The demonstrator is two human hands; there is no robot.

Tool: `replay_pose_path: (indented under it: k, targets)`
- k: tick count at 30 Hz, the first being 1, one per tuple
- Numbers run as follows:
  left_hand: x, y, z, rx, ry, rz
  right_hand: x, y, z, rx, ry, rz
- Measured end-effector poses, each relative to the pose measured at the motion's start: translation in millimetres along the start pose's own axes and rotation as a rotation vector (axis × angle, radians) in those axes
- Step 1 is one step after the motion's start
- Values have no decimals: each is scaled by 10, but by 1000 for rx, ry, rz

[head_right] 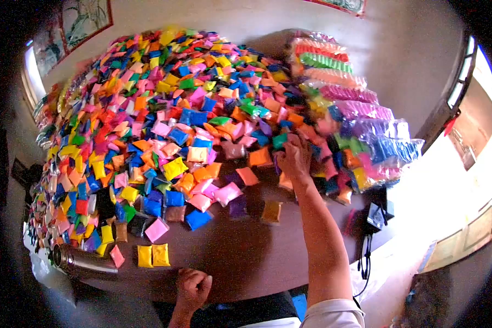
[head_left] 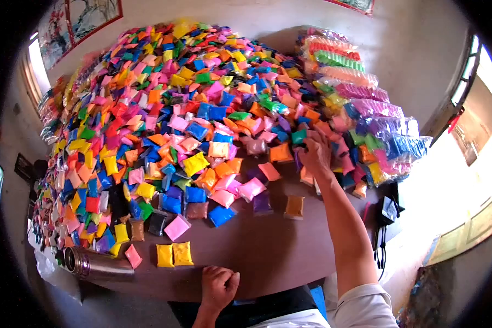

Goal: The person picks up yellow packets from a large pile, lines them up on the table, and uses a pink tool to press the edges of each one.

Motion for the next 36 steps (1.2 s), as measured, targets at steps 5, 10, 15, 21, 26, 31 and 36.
replay_pose_path:
  k: [5,10,15,21,26,31,36]
  targets:
    - [-3,18,0,-30,-6,-14,416,170,407,33,143,-400]
    - [34,-29,-37,-20,-24,9,921,130,457,87,137,-762]
    - [39,-32,-22,-33,-13,2,1217,274,469,90,122,-946]
    - [25,14,14,-20,-2,-2,1387,498,455,171,132,-1119]
    - [42,-15,0,10,-22,4,1247,560,245,32,61,-1191]
    - [18,-2,16,-29,2,-11,922,388,-24,116,211,-713]
    - [28,4,29,-1,39,-61,581,186,-9,-321,-96,-594]
Point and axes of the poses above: each hand's wrist, its own x-axis away from the middle knuckle, its own z-axis out of the back of the hand, y = z × x, the point moved 4 cm from there along -x, towards the middle knuckle, and after that the axes turned 14 degrees about -y, right-handed, at the moved point
